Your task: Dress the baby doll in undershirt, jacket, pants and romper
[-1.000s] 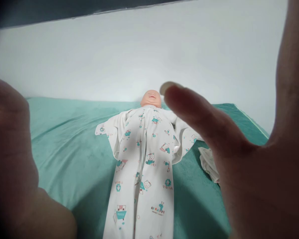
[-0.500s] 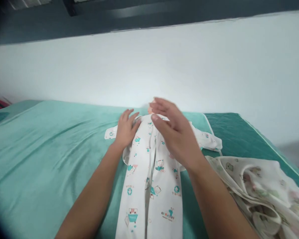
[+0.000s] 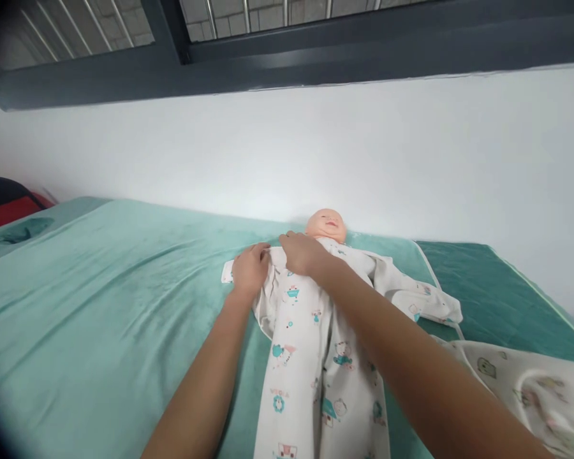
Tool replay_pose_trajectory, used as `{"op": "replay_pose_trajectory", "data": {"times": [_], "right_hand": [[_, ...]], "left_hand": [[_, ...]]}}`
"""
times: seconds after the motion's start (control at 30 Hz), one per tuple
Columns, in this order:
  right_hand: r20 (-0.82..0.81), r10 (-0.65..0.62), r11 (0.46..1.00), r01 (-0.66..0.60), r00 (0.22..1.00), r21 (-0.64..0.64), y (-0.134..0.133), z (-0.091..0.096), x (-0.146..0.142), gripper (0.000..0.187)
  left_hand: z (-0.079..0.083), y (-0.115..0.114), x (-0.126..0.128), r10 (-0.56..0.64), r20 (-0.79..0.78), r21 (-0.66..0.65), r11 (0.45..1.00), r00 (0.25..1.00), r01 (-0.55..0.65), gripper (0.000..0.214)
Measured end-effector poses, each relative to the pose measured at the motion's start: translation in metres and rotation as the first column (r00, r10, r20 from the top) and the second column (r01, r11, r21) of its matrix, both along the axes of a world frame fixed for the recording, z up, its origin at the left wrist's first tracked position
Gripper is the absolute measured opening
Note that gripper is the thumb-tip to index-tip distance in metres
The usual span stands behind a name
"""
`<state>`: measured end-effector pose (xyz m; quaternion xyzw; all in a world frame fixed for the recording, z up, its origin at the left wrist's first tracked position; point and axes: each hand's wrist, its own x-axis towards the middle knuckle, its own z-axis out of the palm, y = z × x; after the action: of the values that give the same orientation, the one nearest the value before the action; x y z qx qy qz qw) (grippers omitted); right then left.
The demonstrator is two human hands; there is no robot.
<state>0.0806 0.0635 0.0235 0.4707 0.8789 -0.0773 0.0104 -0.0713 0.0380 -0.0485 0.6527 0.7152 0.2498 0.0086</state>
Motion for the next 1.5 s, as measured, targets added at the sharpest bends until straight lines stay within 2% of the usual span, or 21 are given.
{"op": "replay_pose_trajectory", "data": {"times": [0.1,0.2,0.33,0.43,0.6,0.8,0.97,1.1,1.23,1.3,1.37,1.5], "right_hand": [[0.030,0.017,1.000,-0.018,0.999,0.017,-0.002,-0.001,0.005,0.037],[0.135,0.048,0.999,-0.051,0.990,0.014,0.001,0.000,-0.007,0.028],[0.181,0.112,0.992,-0.100,0.977,-0.075,0.010,0.000,-0.030,0.022],[0.188,0.129,0.988,-0.111,0.974,-0.104,0.017,0.001,-0.032,0.021],[0.176,0.112,0.990,-0.093,0.978,-0.109,0.019,0.012,-0.011,0.028],[0.115,0.051,0.994,-0.039,0.992,-0.100,0.007,0.032,0.019,0.028],[0.104,0.002,1.000,-0.002,0.995,-0.007,0.000,0.046,0.041,0.027],[0.064,-0.005,0.999,0.002,0.998,0.046,-0.005,0.054,0.048,0.026],[0.020,-0.010,0.999,0.009,1.000,0.046,-0.008,0.047,0.041,0.027],[0.001,0.005,1.000,-0.005,1.000,0.013,-0.007,0.038,0.032,0.027],[-0.010,0.019,1.000,-0.019,1.000,-0.021,-0.006,0.028,0.020,0.028],[-0.017,0.011,1.000,-0.011,1.000,-0.011,-0.007,0.016,0.003,0.035]], "left_hand": [[0.001,-0.001,-0.001,0.039,0.018,-0.003,0.999,0.999,-0.039,0.033],[0.002,-0.001,0.002,0.046,0.028,-0.003,0.999,0.999,-0.046,0.032],[0.001,0.001,0.003,0.030,0.027,-0.013,0.999,0.999,-0.030,0.031],[0.000,0.001,0.000,-0.002,0.037,0.011,1.000,0.999,0.002,0.030],[-0.001,-0.005,-0.005,-0.141,0.133,0.151,0.981,0.981,0.120,0.034],[-0.002,-0.016,-0.009,-0.164,0.201,0.238,0.965,0.966,0.115,0.042],[-0.005,-0.021,-0.010,-0.123,0.206,0.180,0.980,0.971,0.086,0.046],[-0.004,-0.025,-0.011,-0.094,0.162,0.068,0.994,0.982,0.084,0.044],[0.000,-0.028,-0.010,-0.048,0.079,0.002,0.999,0.996,0.048,0.046],[0.004,-0.027,-0.007,0.015,-0.002,0.026,1.000,1.000,-0.015,0.044],[0.007,-0.025,0.000,0.036,-0.101,0.085,0.996,0.994,-0.027,0.047],[0.009,-0.019,0.015,-0.166,-0.176,0.087,0.979,0.970,0.184,0.058]]}}
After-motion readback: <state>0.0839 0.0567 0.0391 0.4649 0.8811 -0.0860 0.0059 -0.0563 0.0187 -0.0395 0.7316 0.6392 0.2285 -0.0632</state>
